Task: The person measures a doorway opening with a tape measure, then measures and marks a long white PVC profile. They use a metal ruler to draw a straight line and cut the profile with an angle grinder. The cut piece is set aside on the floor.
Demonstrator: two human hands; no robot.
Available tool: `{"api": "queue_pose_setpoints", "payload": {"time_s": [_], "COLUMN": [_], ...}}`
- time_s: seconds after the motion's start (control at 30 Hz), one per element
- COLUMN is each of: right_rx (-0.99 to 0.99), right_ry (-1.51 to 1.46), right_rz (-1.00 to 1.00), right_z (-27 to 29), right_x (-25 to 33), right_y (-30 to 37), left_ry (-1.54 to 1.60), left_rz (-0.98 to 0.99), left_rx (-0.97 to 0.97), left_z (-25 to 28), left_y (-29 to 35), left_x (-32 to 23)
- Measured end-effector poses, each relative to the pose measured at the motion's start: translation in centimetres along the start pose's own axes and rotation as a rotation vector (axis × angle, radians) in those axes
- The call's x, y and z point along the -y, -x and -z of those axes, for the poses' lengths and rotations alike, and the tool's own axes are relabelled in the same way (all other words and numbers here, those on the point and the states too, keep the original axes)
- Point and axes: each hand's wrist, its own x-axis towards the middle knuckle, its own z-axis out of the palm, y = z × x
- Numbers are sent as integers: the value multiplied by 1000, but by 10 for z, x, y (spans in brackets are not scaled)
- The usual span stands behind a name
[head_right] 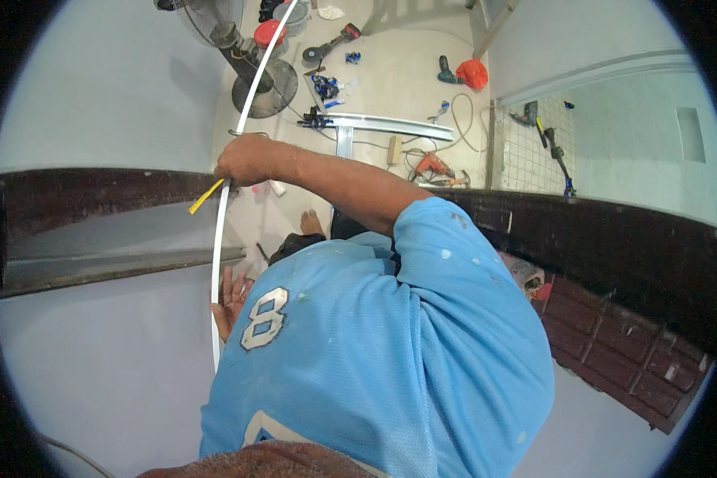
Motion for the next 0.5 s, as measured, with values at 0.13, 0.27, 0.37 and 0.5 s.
{"api": "queue_pose_setpoints", "payload": {"time_s": [0.13, 0.27, 0.37, 0.5], "right_rx": [-174, -379, -512, -345], "right_ry": [21, 15, 9, 36], "right_rz": [6, -16, 37, 18], "right_z": [35, 77, 113, 158], "right_x": [-40, -103, -151, -206], "right_y": [3, 17, 26, 46], "left_ry": [151, 369, 339, 423], "left_rz": [4, 25, 20, 52], "left_rx": [-33, -111, -114, -191], "left_z": [-26, -58, -85, -117], "left_y": [-45, -93, -131, -172], "left_x": [9, 26, 40, 54]}}
